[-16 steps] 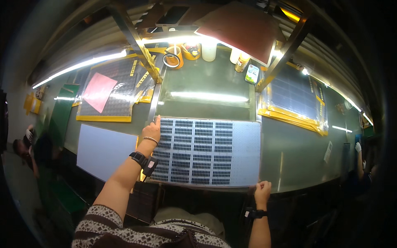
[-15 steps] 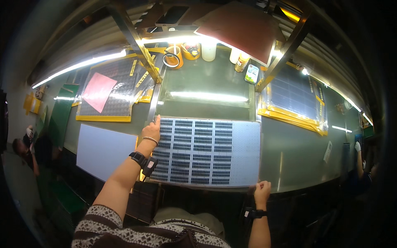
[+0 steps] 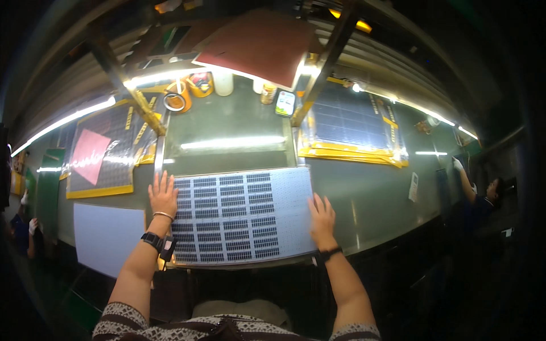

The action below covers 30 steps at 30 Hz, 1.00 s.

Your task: Inspecting, sorting, and placing electronic or solar panels into racks at a factory workstation.

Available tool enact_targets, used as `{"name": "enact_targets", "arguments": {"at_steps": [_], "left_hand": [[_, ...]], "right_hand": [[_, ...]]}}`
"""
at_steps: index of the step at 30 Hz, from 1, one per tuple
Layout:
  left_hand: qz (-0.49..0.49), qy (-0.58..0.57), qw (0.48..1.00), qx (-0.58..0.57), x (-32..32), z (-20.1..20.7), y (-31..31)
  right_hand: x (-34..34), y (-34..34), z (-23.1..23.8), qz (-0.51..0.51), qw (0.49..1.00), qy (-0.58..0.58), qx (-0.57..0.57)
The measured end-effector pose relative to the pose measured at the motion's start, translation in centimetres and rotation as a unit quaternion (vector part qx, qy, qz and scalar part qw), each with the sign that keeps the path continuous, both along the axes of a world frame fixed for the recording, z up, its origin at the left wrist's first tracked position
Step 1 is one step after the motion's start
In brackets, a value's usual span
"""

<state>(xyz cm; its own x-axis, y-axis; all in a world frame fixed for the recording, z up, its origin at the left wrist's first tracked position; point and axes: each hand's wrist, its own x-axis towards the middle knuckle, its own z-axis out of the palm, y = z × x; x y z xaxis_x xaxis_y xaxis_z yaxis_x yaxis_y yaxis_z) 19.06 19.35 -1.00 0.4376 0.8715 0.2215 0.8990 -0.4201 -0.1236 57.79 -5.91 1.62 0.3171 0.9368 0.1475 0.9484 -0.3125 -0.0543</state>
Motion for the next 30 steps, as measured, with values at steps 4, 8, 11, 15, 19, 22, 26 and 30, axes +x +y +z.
{"name": "enact_targets", "arguments": {"at_steps": [4, 8, 11, 15, 19, 22, 26, 30], "left_hand": [[-0.014, -0.033, 0.999, -0.017, 0.8, 0.0, -0.3], [-0.014, -0.028, 0.999, -0.027, 0.7, -0.1, -0.2], [0.003, -0.025, 0.998, -0.054, 0.8, -0.7, -0.4], [0.072, -0.076, 0.990, -0.096, 3.2, -1.4, -1.8], [0.077, -0.069, 0.992, -0.076, 2.8, -0.7, -2.0], [0.082, -0.055, 0.993, -0.065, 1.7, -1.3, -2.1], [0.119, -0.030, 0.992, -0.041, 0.9, -2.0, -3.0], [0.095, -0.042, 0.987, -0.119, -2.4, -0.6, -13.1]], "right_hand": [[4.1, 6.3, -1.0, 0.001, 1.000, -0.009, 0.007], [4.8, 8.8, -3.2, -0.007, 0.998, -0.066, 0.002], [4.4, 9.4, -4.0, -0.017, 0.996, -0.091, 0.008], [5.4, 8.2, -3.5, -0.007, 0.996, -0.082, 0.030], [2.4, 0.7, -0.7, 0.037, 0.999, -0.025, -0.003], [-2.7, -8.6, 0.6, 0.044, 0.997, 0.041, -0.052], [-5.9, -13.6, 1.8, 0.022, 0.993, 0.060, -0.095], [-7.0, -16.4, 1.3, -0.033, 0.990, 0.083, -0.109]]}}
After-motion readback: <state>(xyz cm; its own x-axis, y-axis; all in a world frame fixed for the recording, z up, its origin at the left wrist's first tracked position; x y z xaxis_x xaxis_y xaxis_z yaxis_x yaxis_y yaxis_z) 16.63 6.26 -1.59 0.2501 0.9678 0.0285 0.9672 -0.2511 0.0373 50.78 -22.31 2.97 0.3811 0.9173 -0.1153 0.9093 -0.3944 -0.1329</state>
